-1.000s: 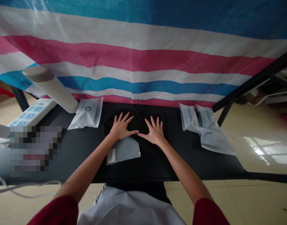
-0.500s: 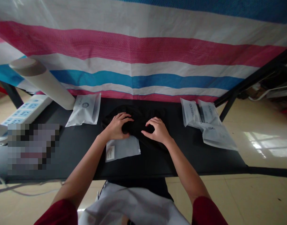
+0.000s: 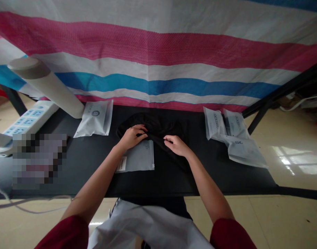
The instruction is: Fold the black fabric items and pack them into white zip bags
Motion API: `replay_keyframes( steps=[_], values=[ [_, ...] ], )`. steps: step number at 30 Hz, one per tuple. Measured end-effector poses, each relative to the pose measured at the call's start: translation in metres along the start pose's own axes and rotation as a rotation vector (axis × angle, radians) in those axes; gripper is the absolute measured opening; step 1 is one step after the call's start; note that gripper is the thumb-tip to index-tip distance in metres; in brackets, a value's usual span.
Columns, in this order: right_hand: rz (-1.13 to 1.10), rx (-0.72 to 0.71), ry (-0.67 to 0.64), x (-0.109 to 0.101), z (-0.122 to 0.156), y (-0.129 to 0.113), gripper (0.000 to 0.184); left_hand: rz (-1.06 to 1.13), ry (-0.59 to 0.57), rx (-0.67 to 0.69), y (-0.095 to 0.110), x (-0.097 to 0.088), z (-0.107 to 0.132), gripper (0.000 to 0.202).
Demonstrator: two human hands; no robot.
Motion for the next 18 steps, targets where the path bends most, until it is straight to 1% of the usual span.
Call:
replay_keyframes(
  steps=[2, 4, 6, 9, 11, 13, 16, 18],
  values=[
    [-0.133, 0.054, 0.063, -0.007, -0.002, 0.012, 0.029, -0.003, 0.02, -0.007, 0.002, -0.001, 0.0, 0.034],
    [-0.207, 0.094, 0.107, -0.013, -0.002, 0.02, 0.035, -0.026, 0.041, -0.023, 0.005, -0.001, 0.0, 0.035],
    [-0.242, 0.101, 0.114, -0.015, -0.001, 0.021, 0.038, -0.075, 0.062, -0.049, 0.009, -0.001, 0.001, 0.033],
    [-0.245, 0.073, 0.103, -0.016, -0.001, 0.018, 0.036, -0.147, 0.059, -0.069, 0.016, 0.0, 0.004, 0.028],
    [-0.208, 0.053, 0.125, -0.018, -0.001, 0.017, 0.032, -0.176, 0.024, -0.051, 0.021, 0.003, 0.005, 0.026],
    [-0.112, 0.032, 0.179, -0.022, -0.001, 0.016, 0.027, -0.2, -0.029, -0.02, 0.026, 0.007, 0.008, 0.031],
    [0.05, 0.006, 0.233, -0.026, 0.0, 0.014, 0.023, -0.229, -0.125, 0.008, 0.026, 0.012, 0.011, 0.049],
    [0.094, -0.009, 0.242, -0.026, 0.0, 0.012, 0.023, -0.224, -0.188, 0.017, 0.024, 0.015, 0.013, 0.063]
  ],
)
Point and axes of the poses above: each hand's wrist, its own z-axis away from the middle knuckle, its own x-axis out of the palm, y = z × x, the point moved 10 cm from there along -z, towards the middle knuckle, and after that the axes turned 5 degrees about -x, right-handed, at the moved point
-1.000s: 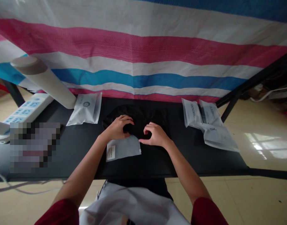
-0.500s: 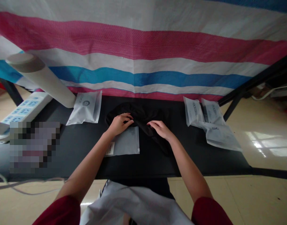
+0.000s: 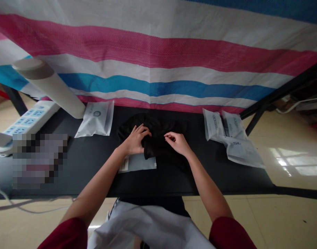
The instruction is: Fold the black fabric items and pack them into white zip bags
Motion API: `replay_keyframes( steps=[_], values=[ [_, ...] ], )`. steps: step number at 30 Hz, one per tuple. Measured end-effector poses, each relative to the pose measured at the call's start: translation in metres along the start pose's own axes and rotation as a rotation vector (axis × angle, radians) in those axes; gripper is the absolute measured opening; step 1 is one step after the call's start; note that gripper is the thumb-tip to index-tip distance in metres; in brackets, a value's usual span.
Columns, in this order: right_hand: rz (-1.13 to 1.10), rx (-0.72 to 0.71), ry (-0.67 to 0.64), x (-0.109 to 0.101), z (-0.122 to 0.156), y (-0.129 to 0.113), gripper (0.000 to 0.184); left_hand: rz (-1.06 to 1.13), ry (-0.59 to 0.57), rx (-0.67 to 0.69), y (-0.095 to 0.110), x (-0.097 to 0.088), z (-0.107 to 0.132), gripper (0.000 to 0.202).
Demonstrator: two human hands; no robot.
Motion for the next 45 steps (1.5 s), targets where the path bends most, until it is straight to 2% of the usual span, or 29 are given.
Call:
replay_keyframes(
  steps=[3, 6, 9, 12, 13, 14, 16, 17, 18, 19, 20, 22, 24, 27, 29, 31, 34, 36, 37, 39, 41, 43, 45],
  values=[
    [0.062, -0.045, 0.09, -0.014, 0.0, -0.004, 0.026, 0.011, -0.059, -0.003, -0.006, 0.002, 0.001, 0.068],
    [0.232, -0.095, 0.148, -0.027, 0.002, -0.007, 0.036, 0.01, -0.094, -0.031, -0.013, -0.003, 0.004, 0.067],
    [0.405, -0.1, 0.043, -0.022, 0.001, -0.001, 0.062, 0.1, -0.177, -0.023, -0.017, -0.011, 0.011, 0.064],
    [0.482, -0.082, -0.047, -0.014, 0.002, 0.007, 0.071, 0.324, -0.262, 0.011, -0.012, -0.02, 0.019, 0.052],
    [0.489, -0.073, -0.062, -0.013, 0.002, 0.01, 0.071, 0.419, -0.225, 0.004, -0.011, -0.026, 0.018, 0.046],
    [0.491, -0.066, -0.073, -0.011, 0.002, 0.011, 0.072, 0.509, -0.128, -0.026, -0.012, -0.035, 0.016, 0.042],
    [0.495, -0.061, -0.084, -0.01, 0.002, 0.013, 0.072, 0.614, 0.19, -0.14, -0.019, -0.053, 0.014, 0.042],
    [0.496, -0.061, -0.084, -0.01, 0.002, 0.013, 0.071, 0.596, 0.352, -0.201, -0.021, -0.059, 0.017, 0.044],
    [0.496, -0.063, -0.08, -0.01, 0.001, 0.013, 0.071, 0.533, 0.428, -0.223, -0.016, -0.058, 0.018, 0.044],
    [0.495, -0.066, -0.077, -0.011, 0.001, 0.013, 0.071, 0.428, 0.434, -0.208, -0.005, -0.052, 0.016, 0.046],
    [0.493, -0.069, -0.075, -0.011, 0.001, 0.012, 0.071, 0.298, 0.405, -0.185, 0.006, -0.043, 0.014, 0.055],
    [0.484, -0.076, -0.077, -0.012, 0.001, 0.012, 0.07, 0.042, 0.267, -0.139, 0.02, -0.018, 0.008, 0.092],
    [0.479, -0.084, -0.084, -0.013, 0.001, 0.011, 0.069, -0.124, 0.12, -0.129, 0.018, 0.005, 0.007, 0.123],
    [0.477, -0.085, -0.096, -0.012, 0.001, 0.011, 0.069, -0.196, -0.011, -0.113, 0.007, 0.023, 0.007, 0.131],
    [0.478, -0.081, -0.104, -0.011, 0.002, 0.012, 0.069, -0.19, 0.001, -0.108, 0.004, 0.018, 0.006, 0.124],
    [0.482, -0.077, -0.106, -0.011, 0.003, 0.013, 0.07, -0.175, 0.087, -0.151, -0.002, 0.002, 0.005, 0.105],
    [0.489, -0.07, -0.108, -0.01, 0.004, 0.014, 0.07, -0.219, 0.3, -0.353, -0.022, -0.038, 0.015, 0.07],
    [0.49, -0.07, -0.109, -0.01, 0.004, 0.014, 0.07, -0.294, 0.391, -0.519, -0.041, -0.059, 0.028, 0.059],
    [0.487, -0.074, -0.109, -0.011, 0.005, 0.014, 0.07, -0.328, 0.395, -0.598, -0.051, -0.066, 0.035, 0.058],
    [0.475, -0.083, -0.104, -0.011, 0.005, 0.012, 0.069, -0.376, 0.32, -0.736, -0.073, -0.069, 0.046, 0.058],
    [0.457, -0.093, -0.097, -0.012, 0.005, 0.011, 0.068, -0.403, 0.187, -0.83, -0.09, -0.065, 0.054, 0.06],
    [0.438, -0.101, -0.084, -0.016, 0.004, 0.01, 0.066, -0.414, 0.062, -0.881, -0.1, -0.058, 0.058, 0.062],
    [0.425, -0.109, -0.059, -0.023, 0.003, 0.009, 0.064, -0.415, 0.0, -0.904, -0.102, -0.055, 0.06, 0.067]
  ],
)
Point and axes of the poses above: each hand's wrist, its own z-axis away from the middle knuckle, its own x-axis out of the palm, y = z × x, the point moved 10 cm from there along -z, towards the middle knuckle, and after that the axes turned 5 degrees about -x, right-handed, at the moved point
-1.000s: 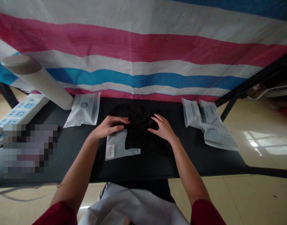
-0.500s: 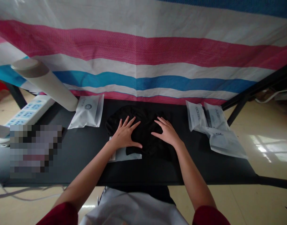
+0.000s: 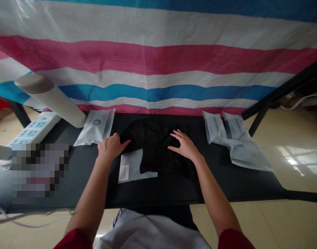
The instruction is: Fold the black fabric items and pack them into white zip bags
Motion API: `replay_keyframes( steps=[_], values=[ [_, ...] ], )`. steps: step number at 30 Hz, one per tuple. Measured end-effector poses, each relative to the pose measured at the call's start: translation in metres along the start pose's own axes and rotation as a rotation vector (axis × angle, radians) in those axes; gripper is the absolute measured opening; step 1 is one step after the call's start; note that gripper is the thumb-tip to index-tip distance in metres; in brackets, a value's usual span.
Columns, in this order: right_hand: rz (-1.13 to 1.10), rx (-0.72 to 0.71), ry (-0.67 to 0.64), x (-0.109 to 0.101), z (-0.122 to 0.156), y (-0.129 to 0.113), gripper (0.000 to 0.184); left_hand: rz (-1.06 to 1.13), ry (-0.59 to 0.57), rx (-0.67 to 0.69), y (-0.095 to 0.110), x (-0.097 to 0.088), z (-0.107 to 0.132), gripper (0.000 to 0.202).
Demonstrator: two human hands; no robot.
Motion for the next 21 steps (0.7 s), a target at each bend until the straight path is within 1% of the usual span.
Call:
replay_keyframes(
  steps=[3, 5, 6, 8, 10, 12, 13, 14, 16, 19, 20, 21],
  values=[
    [0.004, 0.016, 0.057, -0.014, 0.002, 0.008, 0.061, 0.006, 0.0, -0.031, -0.002, -0.001, 0.001, 0.08],
    [0.013, 0.031, 0.073, -0.02, 0.005, 0.012, 0.059, 0.014, -0.006, -0.034, -0.004, -0.001, 0.002, 0.082],
    [0.019, 0.035, 0.066, -0.021, 0.006, 0.014, 0.058, 0.016, -0.013, -0.021, -0.003, 0.0, 0.001, 0.075],
    [0.038, 0.039, 0.039, -0.019, 0.007, 0.014, 0.056, 0.015, -0.007, 0.019, -0.003, -0.002, 0.0, 0.054],
    [0.061, 0.042, 0.01, -0.015, 0.008, 0.012, 0.055, 0.035, 0.036, 0.042, -0.003, -0.009, -0.001, 0.035],
    [0.082, 0.051, -0.007, -0.011, 0.008, 0.01, 0.055, 0.112, 0.077, 0.068, 0.001, -0.019, -0.003, 0.028],
    [0.09, 0.053, -0.015, -0.01, 0.007, 0.009, 0.054, 0.17, 0.084, 0.097, 0.007, -0.025, -0.003, 0.027],
    [0.097, 0.056, -0.022, -0.009, 0.007, 0.008, 0.053, 0.23, 0.089, 0.135, 0.016, -0.031, -0.001, 0.026],
    [0.107, 0.058, -0.032, -0.007, 0.007, 0.008, 0.052, 0.315, 0.107, 0.226, 0.044, -0.045, 0.004, 0.024],
    [0.113, 0.06, -0.042, -0.007, 0.006, 0.009, 0.053, 0.398, 0.138, 0.402, 0.1, -0.066, 0.022, 0.02],
    [0.113, 0.06, -0.045, -0.006, 0.006, 0.01, 0.054, 0.467, 0.098, 0.492, 0.122, -0.068, 0.03, 0.021],
    [0.111, 0.06, -0.049, -0.006, 0.006, 0.011, 0.054, 0.567, 0.006, 0.606, 0.145, -0.067, 0.039, 0.025]
  ],
)
Point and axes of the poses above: each hand's wrist, its own z-axis away from the middle knuckle, its own x-axis out of the palm, y = z × x, the point moved 10 cm from there along -z, towards the middle knuckle, and after that the axes turned 5 degrees about -x, right-handed, at the moved point
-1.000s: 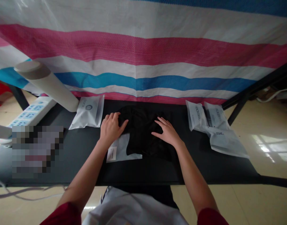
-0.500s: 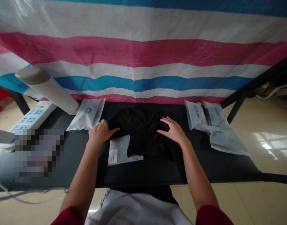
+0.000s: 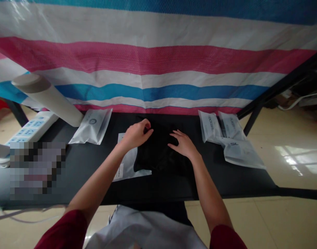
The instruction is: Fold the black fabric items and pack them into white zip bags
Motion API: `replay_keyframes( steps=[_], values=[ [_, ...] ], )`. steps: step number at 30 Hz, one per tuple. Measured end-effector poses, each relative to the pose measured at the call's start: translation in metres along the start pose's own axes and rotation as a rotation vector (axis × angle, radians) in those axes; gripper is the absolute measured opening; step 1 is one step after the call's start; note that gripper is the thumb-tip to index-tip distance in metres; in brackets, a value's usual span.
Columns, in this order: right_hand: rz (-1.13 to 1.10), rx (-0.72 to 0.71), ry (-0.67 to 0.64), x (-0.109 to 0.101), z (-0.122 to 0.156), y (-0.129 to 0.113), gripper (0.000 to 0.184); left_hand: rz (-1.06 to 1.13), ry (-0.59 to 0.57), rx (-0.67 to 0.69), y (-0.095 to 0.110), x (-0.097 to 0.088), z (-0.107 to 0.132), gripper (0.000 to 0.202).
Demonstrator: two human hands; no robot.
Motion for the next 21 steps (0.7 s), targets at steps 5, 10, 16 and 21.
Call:
replay_keyframes(
  steps=[5, 10, 16, 21],
  values=[
    [-0.026, -0.002, -0.009, 0.002, 0.0, 0.003, 0.051, 0.604, -0.254, 0.257, 0.038, 0.029, 0.006, 0.042],
    [-0.025, -0.01, 0.012, 0.001, 0.001, 0.004, 0.052, 0.25, 0.102, 0.144, -0.032, -0.002, 0.024, 0.032],
    [-0.036, -0.002, 0.023, 0.003, 0.0, 0.005, 0.049, -0.131, 0.018, 0.242, -0.038, 0.022, 0.057, 0.039],
    [-0.025, 0.011, 0.052, 0.004, 0.0, 0.004, 0.046, -0.385, 0.15, 0.223, -0.01, 0.039, 0.057, 0.061]
  ],
)
Point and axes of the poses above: each hand's wrist, its own z-axis away from the middle knuckle, its own x-axis out of the palm, y = z × x, the point moved 10 cm from there along -z, towards the middle knuckle, and after that the axes turned 5 degrees about -x, right-handed, at the moved point
